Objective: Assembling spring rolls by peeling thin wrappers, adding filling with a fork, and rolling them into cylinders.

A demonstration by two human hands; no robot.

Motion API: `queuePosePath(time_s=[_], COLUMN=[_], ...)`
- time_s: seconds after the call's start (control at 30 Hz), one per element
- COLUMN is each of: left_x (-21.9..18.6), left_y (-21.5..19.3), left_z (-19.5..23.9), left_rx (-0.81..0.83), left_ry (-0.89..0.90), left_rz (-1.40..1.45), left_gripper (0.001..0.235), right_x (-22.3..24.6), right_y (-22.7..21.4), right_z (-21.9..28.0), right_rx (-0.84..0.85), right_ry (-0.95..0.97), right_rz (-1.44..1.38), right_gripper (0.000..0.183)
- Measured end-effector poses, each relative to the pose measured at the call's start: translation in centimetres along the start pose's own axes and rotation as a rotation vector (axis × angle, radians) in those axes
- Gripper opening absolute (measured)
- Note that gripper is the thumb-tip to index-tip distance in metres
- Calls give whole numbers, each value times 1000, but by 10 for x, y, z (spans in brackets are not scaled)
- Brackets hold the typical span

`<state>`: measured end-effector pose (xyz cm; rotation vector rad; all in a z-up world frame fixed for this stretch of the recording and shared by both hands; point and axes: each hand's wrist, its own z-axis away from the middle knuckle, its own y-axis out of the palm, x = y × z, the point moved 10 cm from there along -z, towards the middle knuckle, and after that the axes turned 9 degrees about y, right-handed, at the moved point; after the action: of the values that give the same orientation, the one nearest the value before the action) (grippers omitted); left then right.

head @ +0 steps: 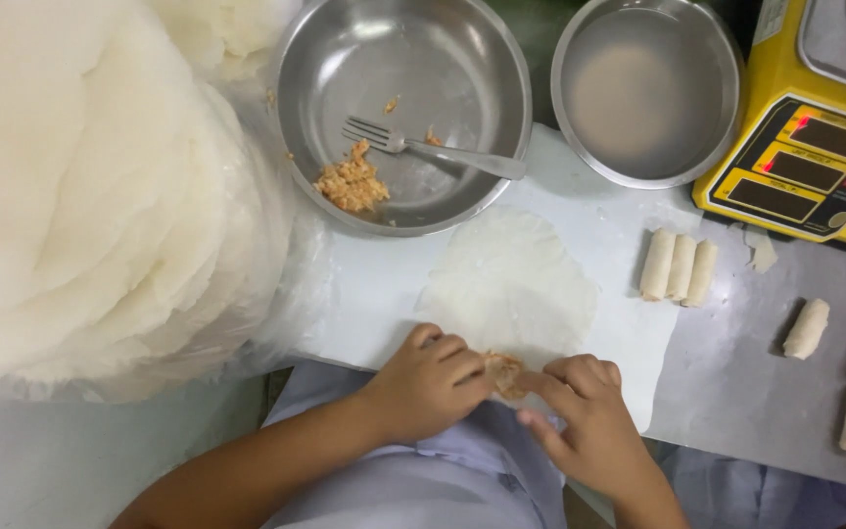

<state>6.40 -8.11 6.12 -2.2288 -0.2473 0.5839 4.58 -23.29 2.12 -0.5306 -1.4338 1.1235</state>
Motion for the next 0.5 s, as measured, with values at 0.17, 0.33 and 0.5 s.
queuePosePath(time_s=[0.17,0.33,0.5], left_x=[41,64,22], left_y=[26,47,12], left_z=[-13,-11,-31], left_rx=[83,162,81], left_ry=[-209,-314,-136], left_rz=[15,-154,-358], left_gripper=[10,6,24], right_x=[-23,-42,-17], right_y=[7,14,17], right_z=[-16,-32,-28], right_rx=[-111,-183,-228], right_ry=[63,207,83], right_rz=[-17,66,262], right_gripper=[38,38,51])
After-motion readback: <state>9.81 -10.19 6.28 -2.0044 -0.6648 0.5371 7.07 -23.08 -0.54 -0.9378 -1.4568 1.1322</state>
